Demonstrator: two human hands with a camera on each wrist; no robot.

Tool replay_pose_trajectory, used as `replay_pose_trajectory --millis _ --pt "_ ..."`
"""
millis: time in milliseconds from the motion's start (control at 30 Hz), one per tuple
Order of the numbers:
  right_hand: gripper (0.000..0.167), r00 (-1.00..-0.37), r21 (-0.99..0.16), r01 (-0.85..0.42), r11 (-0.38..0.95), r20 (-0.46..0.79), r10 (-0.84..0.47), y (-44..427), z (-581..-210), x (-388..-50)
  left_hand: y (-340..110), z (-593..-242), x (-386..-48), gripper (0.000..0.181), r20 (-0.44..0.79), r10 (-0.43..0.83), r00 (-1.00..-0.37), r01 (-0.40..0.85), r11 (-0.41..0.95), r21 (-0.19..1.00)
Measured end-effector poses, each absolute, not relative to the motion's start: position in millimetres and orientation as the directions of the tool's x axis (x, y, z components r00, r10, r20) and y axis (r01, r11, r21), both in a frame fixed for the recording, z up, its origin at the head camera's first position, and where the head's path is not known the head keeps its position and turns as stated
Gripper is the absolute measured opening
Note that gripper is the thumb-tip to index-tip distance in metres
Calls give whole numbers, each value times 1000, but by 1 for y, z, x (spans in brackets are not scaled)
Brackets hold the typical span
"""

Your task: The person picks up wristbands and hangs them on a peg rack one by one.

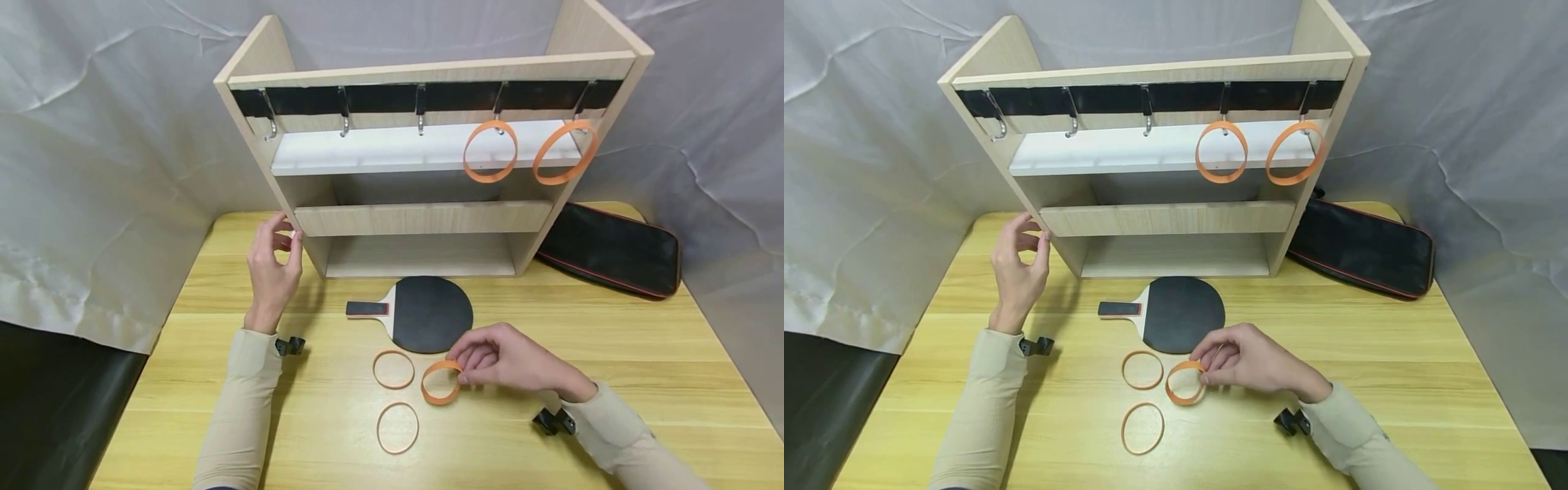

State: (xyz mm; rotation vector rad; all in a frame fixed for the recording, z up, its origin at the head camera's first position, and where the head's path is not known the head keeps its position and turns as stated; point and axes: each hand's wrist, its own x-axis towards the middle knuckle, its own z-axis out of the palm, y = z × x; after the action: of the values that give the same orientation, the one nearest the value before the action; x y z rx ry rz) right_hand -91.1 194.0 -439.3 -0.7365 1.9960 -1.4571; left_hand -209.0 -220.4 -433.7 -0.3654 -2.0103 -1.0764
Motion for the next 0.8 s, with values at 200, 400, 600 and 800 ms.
replay_pose_trajectory --millis 200,400,600,800 --pt "27 -764 -967 -117 227 -59 -643 192 -436 -94 -220 -434 -209 32 762 -107 -638 578 587 566" --pt "25 -815 -974 -141 175 15 -579 188 -434 -98 -220 -434 -208 32 756 -108 -645 574 585 573" --pt "27 -843 -981 -144 127 54 -535 187 -436 -101 -219 -434 -208 32 756 -123 -643 570 583 579" --pt "31 -860 -991 -101 92 40 -509 188 -431 -101 -219 -434 -209 33 761 -126 -636 573 583 576"
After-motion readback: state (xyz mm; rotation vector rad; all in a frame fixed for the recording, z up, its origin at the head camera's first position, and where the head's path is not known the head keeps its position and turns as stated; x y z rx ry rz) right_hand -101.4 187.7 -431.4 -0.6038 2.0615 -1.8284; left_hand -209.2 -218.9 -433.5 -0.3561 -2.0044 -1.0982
